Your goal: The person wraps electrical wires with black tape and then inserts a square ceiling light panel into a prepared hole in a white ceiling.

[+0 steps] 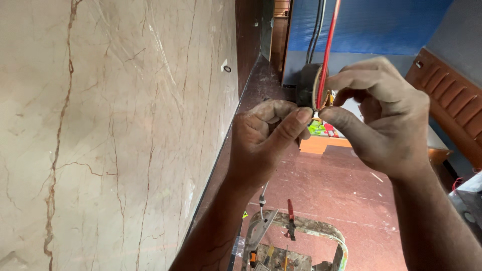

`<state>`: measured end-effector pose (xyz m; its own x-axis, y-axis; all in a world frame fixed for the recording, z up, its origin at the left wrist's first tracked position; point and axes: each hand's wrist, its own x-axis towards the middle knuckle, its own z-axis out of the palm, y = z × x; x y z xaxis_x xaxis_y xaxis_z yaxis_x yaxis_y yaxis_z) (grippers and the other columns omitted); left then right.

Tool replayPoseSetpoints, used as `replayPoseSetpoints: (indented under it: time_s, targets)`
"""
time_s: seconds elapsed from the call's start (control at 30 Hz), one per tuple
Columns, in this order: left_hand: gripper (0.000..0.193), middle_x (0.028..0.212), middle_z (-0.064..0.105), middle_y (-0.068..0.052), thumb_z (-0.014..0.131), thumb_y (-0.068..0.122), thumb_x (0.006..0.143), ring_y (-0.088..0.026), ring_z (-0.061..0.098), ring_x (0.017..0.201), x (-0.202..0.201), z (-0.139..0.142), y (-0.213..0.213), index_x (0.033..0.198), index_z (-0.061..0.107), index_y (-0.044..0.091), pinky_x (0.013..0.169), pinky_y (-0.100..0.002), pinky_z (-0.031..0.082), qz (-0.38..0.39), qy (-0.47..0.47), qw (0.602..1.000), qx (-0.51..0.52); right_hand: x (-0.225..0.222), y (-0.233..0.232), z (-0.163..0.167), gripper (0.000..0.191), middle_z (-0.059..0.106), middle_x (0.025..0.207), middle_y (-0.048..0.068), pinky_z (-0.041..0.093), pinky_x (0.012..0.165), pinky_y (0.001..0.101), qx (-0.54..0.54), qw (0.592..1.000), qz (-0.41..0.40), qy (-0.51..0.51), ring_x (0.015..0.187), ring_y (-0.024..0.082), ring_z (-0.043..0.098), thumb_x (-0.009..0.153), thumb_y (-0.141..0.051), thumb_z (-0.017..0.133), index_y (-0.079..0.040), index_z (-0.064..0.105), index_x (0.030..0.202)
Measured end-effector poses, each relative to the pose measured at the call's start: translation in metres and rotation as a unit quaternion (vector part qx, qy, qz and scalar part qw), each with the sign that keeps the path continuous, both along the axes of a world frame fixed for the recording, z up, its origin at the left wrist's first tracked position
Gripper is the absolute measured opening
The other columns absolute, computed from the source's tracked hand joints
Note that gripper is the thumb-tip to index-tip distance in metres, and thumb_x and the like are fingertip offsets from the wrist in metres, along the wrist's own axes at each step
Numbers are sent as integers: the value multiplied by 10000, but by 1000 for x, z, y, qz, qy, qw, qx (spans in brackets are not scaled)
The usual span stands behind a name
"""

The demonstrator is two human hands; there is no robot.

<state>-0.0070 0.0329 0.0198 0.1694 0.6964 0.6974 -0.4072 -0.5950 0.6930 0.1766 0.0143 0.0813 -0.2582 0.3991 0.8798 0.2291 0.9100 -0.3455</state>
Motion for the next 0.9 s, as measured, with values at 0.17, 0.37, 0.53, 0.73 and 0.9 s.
replayPoseSetpoints:
  time_s: [0.17, 0.37, 0.53, 0.73, 0.9]
  targets:
    - [257, 853, 719, -76, 721, 220, 987, -101, 672, 761, -7, 0, 1, 1034, 701, -32, 670, -252, 576, -11, 0, 1000, 9, 1, -3, 7, 222, 640, 1224, 64, 543, 767, 326, 68, 917, -325, -220, 963, 190, 594, 846, -177, 858, -154, 797, 1058]
    - [154, 904, 757, -97, 741, 81, 965, -91, 686, 792, -3, 5, -1, 1061, 738, -40, 712, -233, 580, 230, 22, 966, 114, 9, -16, 16, 220, 670, 1068, 87, 514, 804, 398, 231, 847, -388, -281, 975, 297, 519, 727, -188, 891, -134, 821, 928]
    - [80, 952, 758, -100, 741, 26, 978, -100, 737, 907, 3, 7, 2, 1034, 731, -31, 836, -233, 615, 236, -45, 961, 136, 12, -28, 9, 232, 616, 1034, 104, 501, 726, 341, 51, 923, -289, -249, 879, 180, 574, 855, -191, 798, -22, 745, 1006]
    - [130, 933, 736, -92, 770, 59, 950, -128, 696, 842, 11, 3, -1, 1047, 736, -22, 710, -218, 532, 299, 7, 938, 176, -3, -28, 8, 256, 599, 989, 58, 546, 659, 231, -57, 995, -6, -86, 830, 79, 613, 953, -258, 670, -27, 701, 1058]
    - [158, 877, 732, -52, 781, 142, 1009, -57, 682, 808, 7, 7, -8, 964, 730, -1, 698, -197, 540, 240, 16, 952, 191, -10, -14, 16, 315, 684, 931, 85, 454, 571, 242, 6, 991, -118, -69, 673, 105, 561, 980, -278, 717, 23, 712, 1075]
